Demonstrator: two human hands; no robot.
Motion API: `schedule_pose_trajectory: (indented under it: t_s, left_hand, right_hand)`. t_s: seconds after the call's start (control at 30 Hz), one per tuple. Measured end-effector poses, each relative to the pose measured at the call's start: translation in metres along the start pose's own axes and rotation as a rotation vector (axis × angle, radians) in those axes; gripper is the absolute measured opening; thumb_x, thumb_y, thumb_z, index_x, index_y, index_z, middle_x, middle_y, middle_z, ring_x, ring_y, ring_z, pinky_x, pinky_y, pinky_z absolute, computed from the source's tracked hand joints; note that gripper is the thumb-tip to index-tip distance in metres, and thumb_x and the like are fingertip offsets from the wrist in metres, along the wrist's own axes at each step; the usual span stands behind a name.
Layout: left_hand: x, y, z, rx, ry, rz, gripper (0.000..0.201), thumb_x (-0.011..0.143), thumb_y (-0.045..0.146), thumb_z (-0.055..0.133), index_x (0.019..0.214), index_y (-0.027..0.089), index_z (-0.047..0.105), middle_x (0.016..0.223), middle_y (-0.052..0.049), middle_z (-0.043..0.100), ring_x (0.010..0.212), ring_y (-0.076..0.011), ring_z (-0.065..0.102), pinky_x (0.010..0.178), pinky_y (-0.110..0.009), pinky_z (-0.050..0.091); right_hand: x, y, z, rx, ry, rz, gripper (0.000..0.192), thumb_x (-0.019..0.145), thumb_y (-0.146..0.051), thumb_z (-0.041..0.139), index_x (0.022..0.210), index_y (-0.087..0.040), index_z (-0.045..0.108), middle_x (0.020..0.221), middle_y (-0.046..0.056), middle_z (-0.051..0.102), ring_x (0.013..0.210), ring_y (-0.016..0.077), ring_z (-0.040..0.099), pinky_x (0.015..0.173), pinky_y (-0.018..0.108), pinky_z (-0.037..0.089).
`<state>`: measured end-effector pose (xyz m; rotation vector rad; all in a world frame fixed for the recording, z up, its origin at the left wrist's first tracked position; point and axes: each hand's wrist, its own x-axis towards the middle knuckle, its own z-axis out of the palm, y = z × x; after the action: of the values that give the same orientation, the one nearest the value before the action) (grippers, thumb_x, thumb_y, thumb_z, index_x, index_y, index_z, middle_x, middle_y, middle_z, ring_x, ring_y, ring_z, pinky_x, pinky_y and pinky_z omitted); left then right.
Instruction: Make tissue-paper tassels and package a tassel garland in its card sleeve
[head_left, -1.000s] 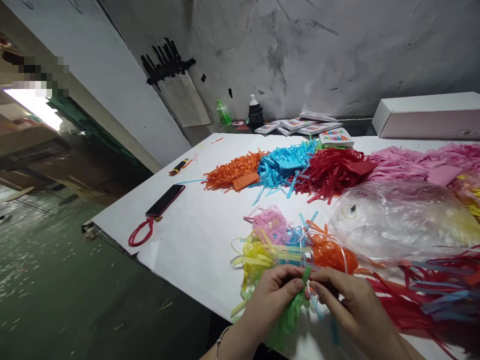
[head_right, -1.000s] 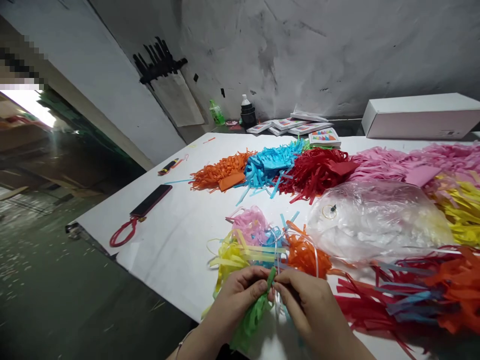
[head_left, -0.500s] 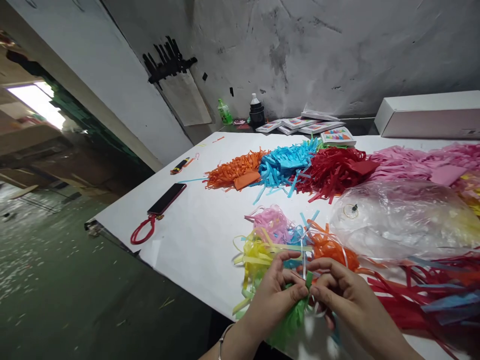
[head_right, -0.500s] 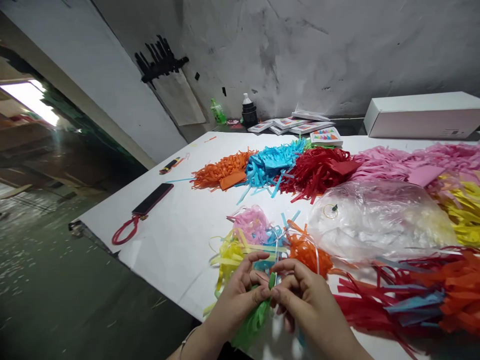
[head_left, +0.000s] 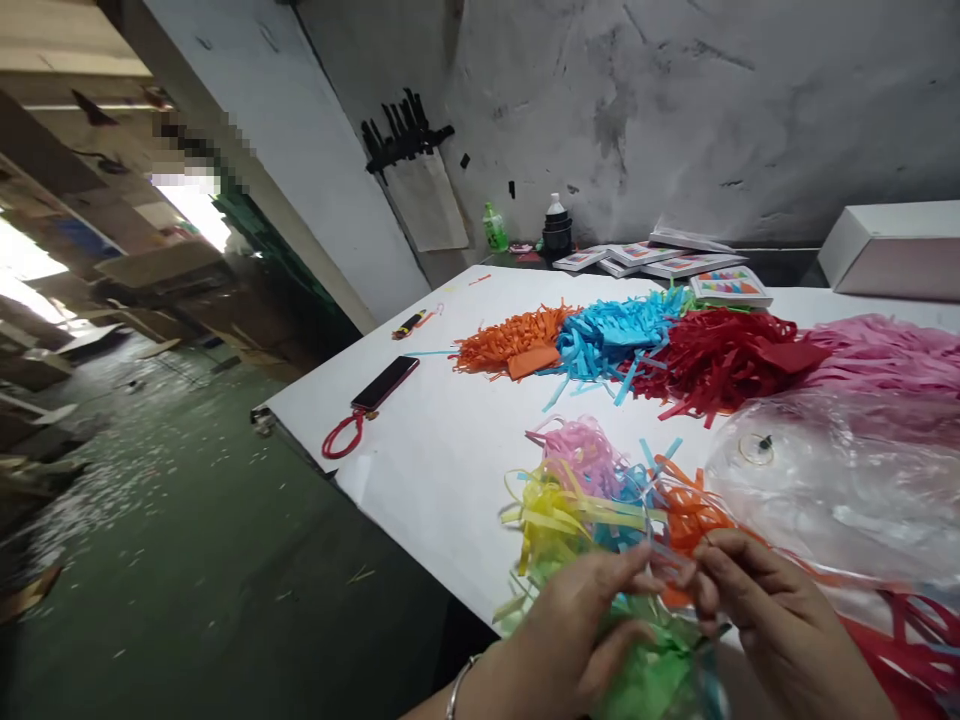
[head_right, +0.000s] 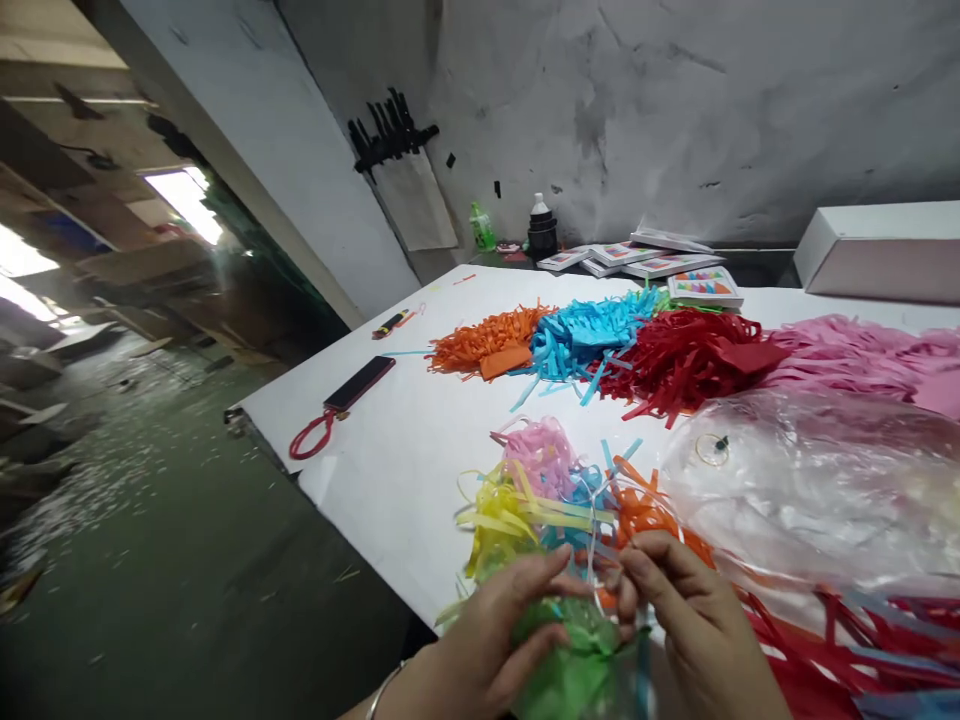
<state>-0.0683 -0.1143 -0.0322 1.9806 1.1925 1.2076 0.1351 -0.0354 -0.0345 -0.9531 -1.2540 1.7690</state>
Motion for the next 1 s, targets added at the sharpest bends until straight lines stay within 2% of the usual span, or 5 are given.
schedule_pose_trajectory:
  t_s: [0.1, 0.27, 0.63, 0.83, 1.0]
  left_hand:
    - [0.000, -0.009, -0.040, 0.193, 0.233, -0.114, 0.048, 0.092, 0.005, 0.050, 0.132, 0.030, 0.060, 0.120, -0.010, 0.067, 0.112, -0.0246, 0.061, 0.097, -0.040, 0.049]
    - [0.009, -0.033, -0.075, 0.039, 0.017, -0.463, 0.015, 0.074, 0.010, 0.067, 0.081, 0.021, 0.073, 0.093, -0.006, 0.068, 0.091, -0.0226, 0.061, 0.087, -0.035, 0.050]
    - [0.040, -0.013, 0.007, -0.644, 0.167, -0.722, 0.044, 0.076, 0.057, 0.075, 0.083, 0.017, 0.058, 0.055, 0.006, 0.051, 0.038, -0.0082, 0.044, 0.039, -0.020, 0.037]
    - [0.035, 0.000, 0.016, -0.074, 0.380, -0.266, 0.035, 0.091, 0.033, 0.065, 0.124, 0.022, 0.060, 0.130, -0.014, 0.059, 0.122, -0.0295, 0.054, 0.103, -0.043, 0.043]
    - [0.049, 0.012, 0.006, -0.067, -0.194, -0.162, 0.029, 0.103, 0.027, 0.041, 0.107, 0.021, 0.069, 0.104, -0.011, 0.070, 0.100, -0.0248, 0.062, 0.096, -0.038, 0.042]
  right_hand:
    - [0.000, 0.001, 0.000, 0.118, 0.065, 0.082, 0.037, 0.076, -0.057, 0.077, 0.077, -0.021, 0.067, 0.050, -0.004, 0.049, 0.044, 0.0096, 0.044, 0.044, 0.021, 0.040]
    - [-0.006, 0.006, -0.003, -0.132, -0.021, 0.063, 0.034, 0.086, -0.057, 0.066, 0.086, -0.023, 0.069, 0.056, -0.002, 0.050, 0.048, 0.0109, 0.045, 0.043, 0.020, 0.037]
    - [-0.019, 0.011, 0.009, -0.536, -0.076, -0.467, 0.017, 0.093, -0.038, 0.063, 0.091, -0.035, 0.079, 0.097, 0.006, 0.076, 0.079, 0.0217, 0.074, 0.070, 0.027, 0.062]
    - [-0.014, -0.004, 0.001, -0.518, 0.092, -0.544, 0.012, 0.092, -0.027, 0.065, 0.091, -0.030, 0.077, 0.097, 0.006, 0.075, 0.093, 0.0222, 0.072, 0.078, 0.026, 0.060]
    - [-0.008, -0.006, 0.002, -0.312, 0.011, -0.431, 0.019, 0.093, -0.031, 0.063, 0.079, -0.026, 0.075, 0.086, 0.006, 0.070, 0.076, 0.0194, 0.069, 0.062, 0.025, 0.058]
